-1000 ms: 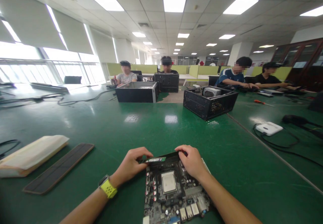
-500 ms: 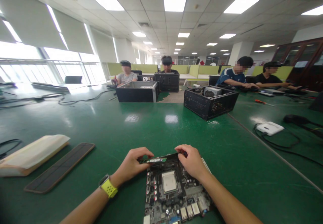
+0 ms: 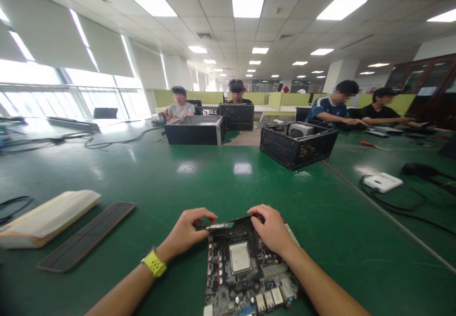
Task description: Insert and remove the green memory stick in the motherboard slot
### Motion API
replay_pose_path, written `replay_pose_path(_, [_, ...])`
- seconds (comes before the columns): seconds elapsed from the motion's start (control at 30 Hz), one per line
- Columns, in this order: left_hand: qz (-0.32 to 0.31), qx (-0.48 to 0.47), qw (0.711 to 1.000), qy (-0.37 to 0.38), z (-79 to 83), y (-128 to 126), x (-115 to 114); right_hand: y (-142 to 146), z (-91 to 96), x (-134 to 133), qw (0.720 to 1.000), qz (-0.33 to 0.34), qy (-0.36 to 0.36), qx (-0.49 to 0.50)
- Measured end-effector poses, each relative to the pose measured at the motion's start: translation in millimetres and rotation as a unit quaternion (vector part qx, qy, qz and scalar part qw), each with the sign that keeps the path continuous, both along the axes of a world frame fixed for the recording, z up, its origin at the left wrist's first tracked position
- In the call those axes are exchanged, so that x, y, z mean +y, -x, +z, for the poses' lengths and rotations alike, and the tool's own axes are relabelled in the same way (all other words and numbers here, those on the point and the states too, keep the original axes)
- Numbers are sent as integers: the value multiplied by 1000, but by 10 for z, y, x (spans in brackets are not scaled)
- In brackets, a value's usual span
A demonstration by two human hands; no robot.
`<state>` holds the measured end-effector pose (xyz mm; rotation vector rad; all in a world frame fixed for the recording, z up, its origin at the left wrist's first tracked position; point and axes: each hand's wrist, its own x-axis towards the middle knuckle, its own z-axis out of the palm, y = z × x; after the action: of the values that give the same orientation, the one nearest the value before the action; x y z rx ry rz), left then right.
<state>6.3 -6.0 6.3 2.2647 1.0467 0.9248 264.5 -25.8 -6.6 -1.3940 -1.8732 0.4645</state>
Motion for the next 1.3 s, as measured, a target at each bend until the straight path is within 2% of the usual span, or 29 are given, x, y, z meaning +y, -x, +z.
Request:
replay_pose_path(0.33, [-3, -4, 1000, -4, -30, 4, 17, 5, -7, -5, 1000, 9, 1, -7])
replay_pose_path(0.43, [20, -24, 999, -10, -13, 1, 17, -15, 30, -1, 1000, 2, -2, -8])
replay_pose_path(0.53, [62, -69, 996, -10, -13, 1, 36, 40, 176, -100, 997, -23, -64, -24])
replay_pose_path(0.6, [90, -100, 991, -8, -34, 11, 62, 184, 283, -262, 992, -31, -108, -51])
replay_pose_path(0.67, [110, -118, 987, -5, -67, 29, 91, 407, 328, -476, 989, 6, -110, -102])
replay_pose_path(0.7, [116, -120, 986, -4, -86, 40, 105, 530, 318, -585, 983, 51, -100, -142])
replay_pose_path(0.8, [124, -111, 986, -10, -130, 71, 138, 829, 204, -836, 943, 145, -69, -292])
replay_pose_path(0.87, [128, -105, 986, -16, -142, 86, 150, 910, 133, -914, 922, 164, -44, -347])
replay_pose_path(0.93, [130, -101, 986, -18, -140, 96, 155, 900, 111, -923, 921, 163, -29, -354])
replay_pose_path(1.0, [131, -97, 986, -20, -131, 108, 153, 826, 139, -863, 930, 138, -25, -340])
replay_pose_path(1.07, [128, -94, 987, -21, -119, 121, 146, 696, 189, -717, 939, 82, -19, -333])
replay_pose_path(1.17, [125, -83, 988, -21, -97, 141, 130, 344, 249, -343, 932, -71, 9, -355])
replay_pose_path(1.23, [124, -74, 989, -20, -77, 146, 119, -13, 253, -66, 908, -209, 45, -359])
replay_pose_path(1.3, [121, -65, 990, -17, -56, 141, 112, -418, 228, 151, 891, -297, 84, -332])
